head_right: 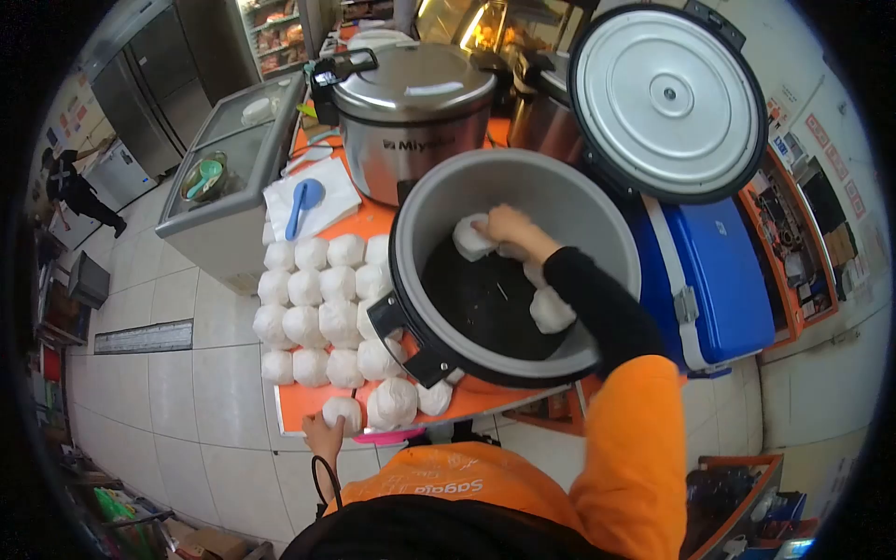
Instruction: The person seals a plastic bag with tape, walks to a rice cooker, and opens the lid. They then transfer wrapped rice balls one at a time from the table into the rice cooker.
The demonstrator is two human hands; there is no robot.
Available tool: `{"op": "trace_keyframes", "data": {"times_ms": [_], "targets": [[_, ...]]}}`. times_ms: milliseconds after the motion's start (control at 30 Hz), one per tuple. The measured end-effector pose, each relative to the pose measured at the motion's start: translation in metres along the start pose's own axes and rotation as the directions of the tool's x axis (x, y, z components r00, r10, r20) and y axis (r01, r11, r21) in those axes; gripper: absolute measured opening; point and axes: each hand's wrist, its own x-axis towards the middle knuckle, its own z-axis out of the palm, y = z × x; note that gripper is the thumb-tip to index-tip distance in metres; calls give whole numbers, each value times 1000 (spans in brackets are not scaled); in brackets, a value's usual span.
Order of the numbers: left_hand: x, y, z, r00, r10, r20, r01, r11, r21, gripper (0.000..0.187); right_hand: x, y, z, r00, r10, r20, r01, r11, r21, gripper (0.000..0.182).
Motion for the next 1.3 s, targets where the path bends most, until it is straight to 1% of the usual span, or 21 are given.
{"op": "trace_keyframes", "data": {"times_ms": [33,100,233,333,433,467,567,700,733,833,900,967,1033,1067,1100,1133,1167,1200,1233,1267,1300], "targets": [[-3,10,-8,997,-63,48,59,995,76,59,4,-7,7,997,79,15,-79,997,0,67],[-9,14,-10,997,-61,-36,63,997,42,60,10,-19,17,994,104,16,-102,988,-120,75],[-14,20,-14,988,-71,-136,58,994,-98,57,12,-24,18,961,276,-12,-277,958,-73,98],[-18,27,-12,923,22,-385,-23,1000,3,53,-6,-35,17,974,200,105,-206,977,53,109],[-20,64,-43,783,164,-601,-146,986,80,49,-28,-51,12,983,156,101,-162,986,47,105],[-19,80,-59,740,237,-629,-239,967,84,47,-34,-52,13,993,112,39,-115,991,75,91],[-16,140,-107,592,421,-687,-498,861,98,42,-36,-42,27,960,-280,5,274,944,186,72],[-15,222,-143,479,616,-625,-758,650,60,41,-71,-36,12,938,-327,110,259,878,403,67],[-18,238,-149,461,680,-571,-784,613,97,42,-79,-32,2,942,-336,23,282,825,490,63],[-36,282,-172,481,780,-399,-850,527,7,52,-143,-57,-92,912,-398,96,104,453,885,48],[-49,298,-181,569,765,-303,-782,389,-486,58,-181,-77,-137,876,-481,-34,253,400,881,49],[-61,306,-174,647,726,-234,-502,175,-847,70,-210,-99,-155,836,-539,-106,361,394,845,49],[-72,294,-181,719,688,-96,-334,222,-916,77,-224,-114,-152,785,-605,-133,427,372,824,49],[-71,280,-180,728,683,-66,-279,207,-938,76,-218,-115,-146,751,-659,-37,283,271,920,49],[-65,260,-177,742,670,-37,-225,196,-954,76,-202,-107,-141,759,-648,67,201,332,922,45],[-60,241,-174,762,648,-12,-173,186,-967,75,-188,-97,-144,788,-561,254,64,484,873,41],[-57,222,-172,816,574,-64,-177,143,-974,72,-171,-78,-131,827,-481,292,134,672,728,35],[-54,203,-169,863,490,-120,-194,101,-976,69,-139,-39,-92,789,-592,166,475,758,447,33],[-49,182,-166,898,398,-186,-225,55,-973,66,-132,-18,-75,809,-504,303,498,861,101,39],[-42,155,-162,937,261,-231,-280,168,-945,63,-130,-11,-61,821,-240,518,409,881,-239,43],[-33,123,-156,950,123,-286,-309,282,-908,60,-127,-4,-39,798,-171,577,462,790,-404,39]]}}
